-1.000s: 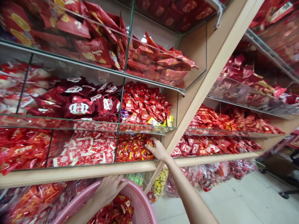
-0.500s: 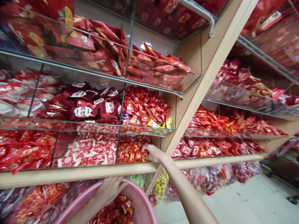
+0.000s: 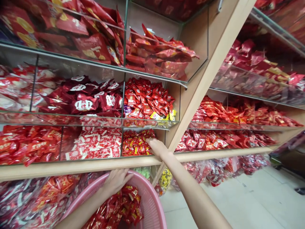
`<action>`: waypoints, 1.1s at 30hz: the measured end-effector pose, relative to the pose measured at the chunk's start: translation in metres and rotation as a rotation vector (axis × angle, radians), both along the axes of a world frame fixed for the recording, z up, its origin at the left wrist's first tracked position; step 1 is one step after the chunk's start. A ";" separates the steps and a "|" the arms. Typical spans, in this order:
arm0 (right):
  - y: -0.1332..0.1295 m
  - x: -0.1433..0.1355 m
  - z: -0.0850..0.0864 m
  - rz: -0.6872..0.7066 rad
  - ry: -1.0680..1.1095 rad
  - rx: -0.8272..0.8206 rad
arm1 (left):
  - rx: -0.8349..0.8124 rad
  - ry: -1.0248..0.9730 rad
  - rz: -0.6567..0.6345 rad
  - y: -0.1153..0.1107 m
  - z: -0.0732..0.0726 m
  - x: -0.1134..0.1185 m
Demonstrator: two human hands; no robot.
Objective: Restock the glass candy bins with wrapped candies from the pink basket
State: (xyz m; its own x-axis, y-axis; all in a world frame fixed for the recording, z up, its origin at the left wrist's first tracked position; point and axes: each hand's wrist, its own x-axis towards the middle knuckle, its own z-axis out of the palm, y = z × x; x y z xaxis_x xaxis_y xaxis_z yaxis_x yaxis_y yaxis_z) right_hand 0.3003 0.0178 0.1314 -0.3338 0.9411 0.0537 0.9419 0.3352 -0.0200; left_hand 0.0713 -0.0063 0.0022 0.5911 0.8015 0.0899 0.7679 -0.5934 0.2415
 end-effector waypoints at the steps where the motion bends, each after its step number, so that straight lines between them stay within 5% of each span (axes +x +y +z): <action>1: 0.000 0.001 0.000 -0.003 -0.001 0.007 | -0.002 0.006 -0.001 0.000 0.001 0.000; 7: -0.013 0.006 0.012 -0.009 0.030 0.126 | 0.002 0.018 -0.013 -0.001 0.004 0.001; 13: -0.063 -0.012 0.022 0.031 0.268 0.192 | -0.008 0.023 -0.034 0.001 0.005 0.002; 16: -0.091 -0.030 0.000 0.038 0.365 0.048 | -0.001 0.006 -0.057 0.002 0.004 -0.001; 21: -0.116 -0.057 -0.066 -0.004 0.347 -0.151 | -0.064 -0.019 -0.110 0.002 0.007 -0.007; 25: -0.112 -0.078 -0.103 0.016 0.191 -0.152 | -0.213 -0.102 -0.125 0.004 0.014 -0.009; 33: -0.093 -0.104 -0.140 0.014 -0.037 0.046 | -0.253 -0.158 -0.126 0.006 0.012 -0.009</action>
